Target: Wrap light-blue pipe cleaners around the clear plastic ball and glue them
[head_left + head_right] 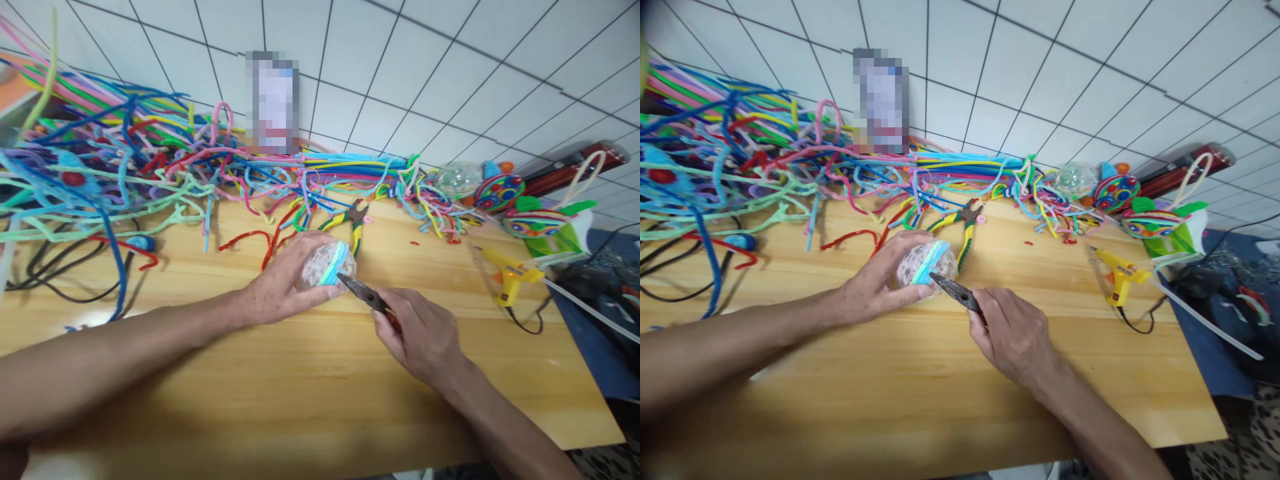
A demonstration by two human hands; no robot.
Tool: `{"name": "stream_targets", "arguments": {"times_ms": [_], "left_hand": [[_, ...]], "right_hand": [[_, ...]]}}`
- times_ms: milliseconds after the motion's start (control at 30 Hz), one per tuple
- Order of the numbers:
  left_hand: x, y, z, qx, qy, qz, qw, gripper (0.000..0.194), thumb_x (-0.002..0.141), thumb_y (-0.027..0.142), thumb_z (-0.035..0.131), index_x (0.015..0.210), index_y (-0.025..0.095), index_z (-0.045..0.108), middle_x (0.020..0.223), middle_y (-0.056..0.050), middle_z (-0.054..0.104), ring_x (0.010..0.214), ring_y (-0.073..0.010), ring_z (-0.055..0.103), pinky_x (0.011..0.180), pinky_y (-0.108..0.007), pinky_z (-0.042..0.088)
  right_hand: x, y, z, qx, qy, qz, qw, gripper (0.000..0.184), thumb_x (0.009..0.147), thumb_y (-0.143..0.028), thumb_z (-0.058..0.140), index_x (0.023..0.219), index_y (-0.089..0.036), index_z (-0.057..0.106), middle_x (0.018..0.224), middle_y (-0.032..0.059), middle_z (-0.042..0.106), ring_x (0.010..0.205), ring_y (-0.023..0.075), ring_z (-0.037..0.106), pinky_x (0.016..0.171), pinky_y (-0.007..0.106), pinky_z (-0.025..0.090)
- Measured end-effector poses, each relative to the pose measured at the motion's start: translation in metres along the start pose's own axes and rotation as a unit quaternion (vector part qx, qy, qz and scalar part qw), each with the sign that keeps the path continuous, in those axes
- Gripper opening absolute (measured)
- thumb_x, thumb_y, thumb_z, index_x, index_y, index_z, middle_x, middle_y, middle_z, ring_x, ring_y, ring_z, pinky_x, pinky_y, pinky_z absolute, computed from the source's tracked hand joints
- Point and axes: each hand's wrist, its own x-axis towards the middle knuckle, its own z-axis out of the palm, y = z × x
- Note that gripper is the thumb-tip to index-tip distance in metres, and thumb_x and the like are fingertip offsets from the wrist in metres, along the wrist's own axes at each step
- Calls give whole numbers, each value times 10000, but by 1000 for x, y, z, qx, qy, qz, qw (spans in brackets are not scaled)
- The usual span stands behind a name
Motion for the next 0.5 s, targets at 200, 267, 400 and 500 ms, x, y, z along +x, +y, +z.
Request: {"name": "stream_targets", "arguments": {"times_ms": [200, 267, 400, 500], "left_hand": [[-2, -3, 2, -12, 6, -1, 1000, 660, 1007, 436, 767, 1574, 304, 456, 1539, -145, 589, 1460, -327, 578, 1251, -564, 496], [-2, -3, 2, -12, 5, -7, 1000, 659, 1008, 437, 764, 1576, 304, 459, 1544, -145, 588, 1464, -327, 577, 1255, -565, 492], [-1, -3, 1, -17, 3, -14, 1000, 668, 999, 435, 768, 1581, 308, 464, 1543, -141, 594, 1455, -334, 584, 1249, -573, 496], [-2, -3, 1, -17, 4, -10, 1000, 670, 1000, 433, 768, 1583, 314, 458, 1543, -140, 589, 1455, -332, 582, 1246, -570, 500]], "right_hand": [[-3, 1, 4, 18, 0, 12, 1000, 244, 1028, -157, 602, 1271, -168, 605, 925, 81, 814, 777, 210, 767, 702, 310, 597], [-4, 1, 5, 23, -4, 14, 1000, 266, 1025, -162, 604, 1290, -170, 605, 939, 85, 817, 785, 216, 770, 715, 316, 605], [-4, 2, 7, 40, -8, 21, 999, 295, 1021, -161, 599, 1314, -193, 599, 949, 74, 818, 799, 217, 773, 728, 317, 610], [-4, 2, 8, 40, -5, 19, 999, 253, 1029, -157, 594, 1281, -179, 601, 942, 78, 811, 794, 212, 767, 727, 308, 603]]}}
